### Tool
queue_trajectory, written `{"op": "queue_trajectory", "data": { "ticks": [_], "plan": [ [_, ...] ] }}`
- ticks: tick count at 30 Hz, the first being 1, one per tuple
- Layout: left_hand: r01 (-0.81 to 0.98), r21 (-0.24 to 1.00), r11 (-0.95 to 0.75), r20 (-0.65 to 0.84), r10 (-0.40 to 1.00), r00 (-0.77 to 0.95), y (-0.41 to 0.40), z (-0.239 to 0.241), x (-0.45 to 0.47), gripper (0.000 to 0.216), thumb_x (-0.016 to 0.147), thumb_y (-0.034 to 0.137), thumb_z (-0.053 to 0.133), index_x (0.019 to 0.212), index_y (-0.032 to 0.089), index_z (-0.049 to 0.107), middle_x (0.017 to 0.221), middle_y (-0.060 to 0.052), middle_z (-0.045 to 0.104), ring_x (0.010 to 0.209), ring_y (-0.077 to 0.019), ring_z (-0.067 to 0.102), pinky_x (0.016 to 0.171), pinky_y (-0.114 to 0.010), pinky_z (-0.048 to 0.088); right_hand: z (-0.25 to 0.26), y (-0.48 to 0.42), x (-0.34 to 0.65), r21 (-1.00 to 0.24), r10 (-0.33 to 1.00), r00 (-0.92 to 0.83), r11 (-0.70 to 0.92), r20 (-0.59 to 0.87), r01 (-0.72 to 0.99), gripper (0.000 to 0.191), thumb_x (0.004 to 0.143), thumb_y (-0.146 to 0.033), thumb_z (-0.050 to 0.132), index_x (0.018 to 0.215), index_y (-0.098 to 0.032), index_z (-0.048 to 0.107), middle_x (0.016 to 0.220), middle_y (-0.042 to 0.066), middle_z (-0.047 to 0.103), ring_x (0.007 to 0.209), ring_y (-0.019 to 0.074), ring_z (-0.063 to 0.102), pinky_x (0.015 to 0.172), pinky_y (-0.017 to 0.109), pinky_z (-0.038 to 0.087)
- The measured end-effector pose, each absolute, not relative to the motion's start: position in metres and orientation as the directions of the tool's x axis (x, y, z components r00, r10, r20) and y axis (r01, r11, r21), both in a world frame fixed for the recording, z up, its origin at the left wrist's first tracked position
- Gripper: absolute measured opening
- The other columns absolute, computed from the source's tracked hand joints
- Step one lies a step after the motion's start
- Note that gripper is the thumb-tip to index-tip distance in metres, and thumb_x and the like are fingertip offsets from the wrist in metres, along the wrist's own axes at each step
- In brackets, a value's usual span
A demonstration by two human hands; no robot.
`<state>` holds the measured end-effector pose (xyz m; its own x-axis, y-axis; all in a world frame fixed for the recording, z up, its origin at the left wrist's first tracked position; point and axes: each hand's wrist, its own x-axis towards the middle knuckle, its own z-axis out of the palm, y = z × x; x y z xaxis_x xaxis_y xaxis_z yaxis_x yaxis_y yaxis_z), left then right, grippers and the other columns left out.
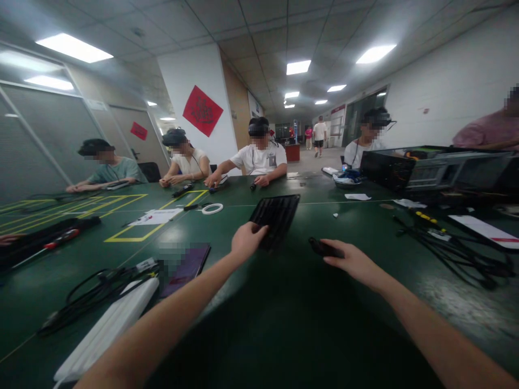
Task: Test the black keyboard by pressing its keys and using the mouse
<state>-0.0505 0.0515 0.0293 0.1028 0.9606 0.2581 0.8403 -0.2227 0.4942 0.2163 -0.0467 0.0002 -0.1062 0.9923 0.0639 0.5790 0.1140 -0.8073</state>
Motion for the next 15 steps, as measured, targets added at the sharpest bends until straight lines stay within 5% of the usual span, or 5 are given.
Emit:
{"op": "queue_trajectory", "data": {
  "ticks": [4,9,15],
  "plan": [
    [0.664,0.606,-0.438,0.328,0.898,0.293,-0.008,0.007,-0.018,0.042,0.077,0.054,0.046,0.089,0.016,0.060,0.086,-0.006,0.062,0.077,-0.0182,0.056,0.065,-0.027,0.041,-0.003,-0.058,0.195,-0.921,0.944,-0.308,0.221,0.120,0.320,0.044,0.072,-0.031,0.058,0.113,-0.017,0.052,0.118,0.008,0.055,0.109,0.0220,0.051,0.099,0.040,0.036],
    [0.638,0.619,-0.458,0.328,0.889,0.320,-0.030,-0.002,-0.013,0.043,0.077,0.054,0.046,0.094,0.015,0.058,0.090,-0.007,0.061,0.081,-0.0188,0.056,0.071,-0.030,0.043,-0.014,-0.059,0.191,-0.973,0.933,-0.326,0.199,0.152,0.119,0.043,0.068,-0.037,0.062,0.107,-0.019,0.057,0.108,0.007,0.060,0.101,0.0256,0.055,0.092,0.045,0.042],
    [0.635,0.602,-0.485,0.333,0.874,0.353,-0.032,0.003,-0.015,0.043,0.078,0.051,0.047,0.097,0.014,0.056,0.092,-0.007,0.060,0.084,-0.0194,0.055,0.073,-0.031,0.043,-0.004,-0.063,0.188,-0.949,0.918,-0.349,0.261,0.188,0.175,0.034,0.069,-0.037,0.062,0.097,-0.019,0.060,0.101,0.007,0.062,0.094,0.0226,0.057,0.089,0.042,0.043]
  ]
}}
